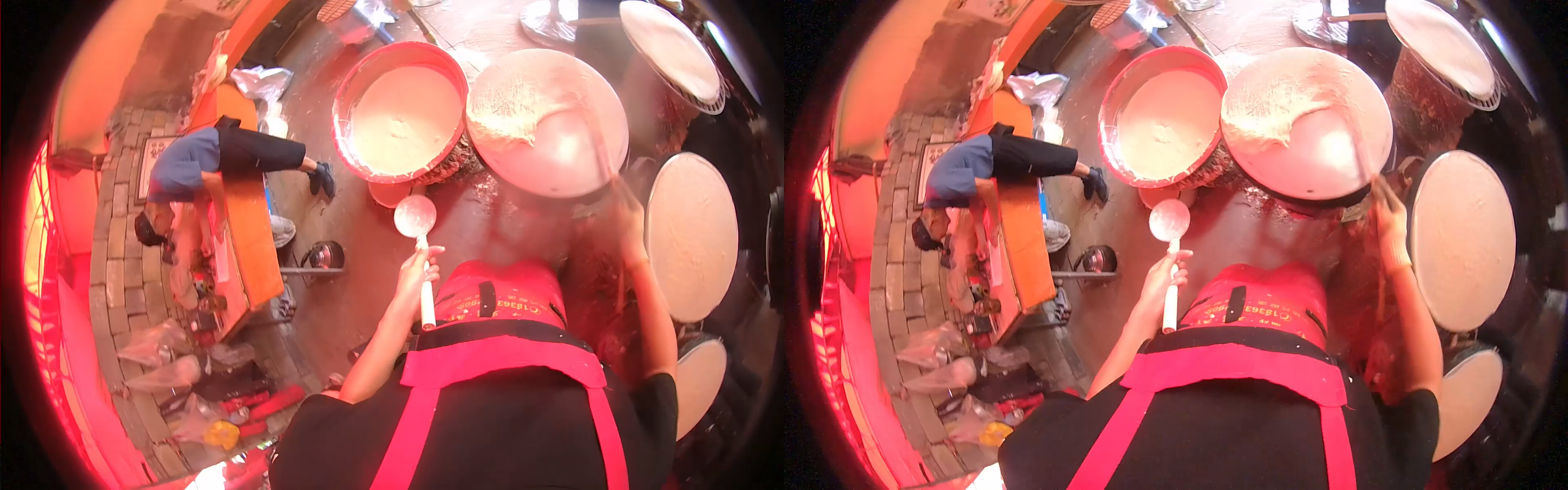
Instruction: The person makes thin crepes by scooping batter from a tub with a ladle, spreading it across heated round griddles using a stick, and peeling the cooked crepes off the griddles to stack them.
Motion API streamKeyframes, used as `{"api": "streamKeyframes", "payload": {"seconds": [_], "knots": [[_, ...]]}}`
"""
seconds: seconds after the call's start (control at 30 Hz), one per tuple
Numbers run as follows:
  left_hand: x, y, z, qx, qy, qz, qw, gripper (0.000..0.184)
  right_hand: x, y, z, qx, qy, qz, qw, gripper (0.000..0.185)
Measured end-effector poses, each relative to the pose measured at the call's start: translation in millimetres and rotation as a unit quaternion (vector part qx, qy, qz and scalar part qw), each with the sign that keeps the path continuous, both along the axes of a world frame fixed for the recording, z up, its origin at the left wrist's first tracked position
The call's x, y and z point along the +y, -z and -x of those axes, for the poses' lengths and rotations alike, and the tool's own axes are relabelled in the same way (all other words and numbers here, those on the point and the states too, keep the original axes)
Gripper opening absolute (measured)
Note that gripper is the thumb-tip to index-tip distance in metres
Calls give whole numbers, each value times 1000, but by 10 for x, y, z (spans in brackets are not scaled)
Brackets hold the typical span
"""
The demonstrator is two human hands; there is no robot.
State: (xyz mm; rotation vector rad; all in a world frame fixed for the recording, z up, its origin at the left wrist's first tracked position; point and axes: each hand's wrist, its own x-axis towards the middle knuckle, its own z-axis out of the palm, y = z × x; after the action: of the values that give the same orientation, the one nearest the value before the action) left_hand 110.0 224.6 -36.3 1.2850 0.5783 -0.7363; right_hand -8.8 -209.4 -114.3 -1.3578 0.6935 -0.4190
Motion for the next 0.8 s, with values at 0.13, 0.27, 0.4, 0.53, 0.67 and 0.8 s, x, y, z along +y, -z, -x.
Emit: {"api": "streamKeyframes", "payload": {"seconds": [0.13, 0.27, 0.4, 0.53, 0.67, 0.8], "knots": [[379, 43, -488, -46, 135, 25, 989, 37, 859, 269, -128, 14, -51, -27, 998, 37], [902, 265, -972, -87, 218, 36, 971, 38, 1877, -195, 512, 128, -95, 10, 987, 38], [1564, 450, -1141, -85, 215, 33, 972, 36, 2838, -428, 116, 14, 118, -94, 988, 41], [2186, 308, -993, -79, 145, 16, 986, 34, 3349, 1, -1705, -91, 184, -9, 979, 53], [2722, 325, -797, -87, 68, -5, 994, 32, 3356, 863, -3591, -97, 238, 320, 912, 47], [2994, 351, -740, -74, 37, -38, 996, 31, 3508, 922, -3911, 42, 324, 247, 912, 45]]}}
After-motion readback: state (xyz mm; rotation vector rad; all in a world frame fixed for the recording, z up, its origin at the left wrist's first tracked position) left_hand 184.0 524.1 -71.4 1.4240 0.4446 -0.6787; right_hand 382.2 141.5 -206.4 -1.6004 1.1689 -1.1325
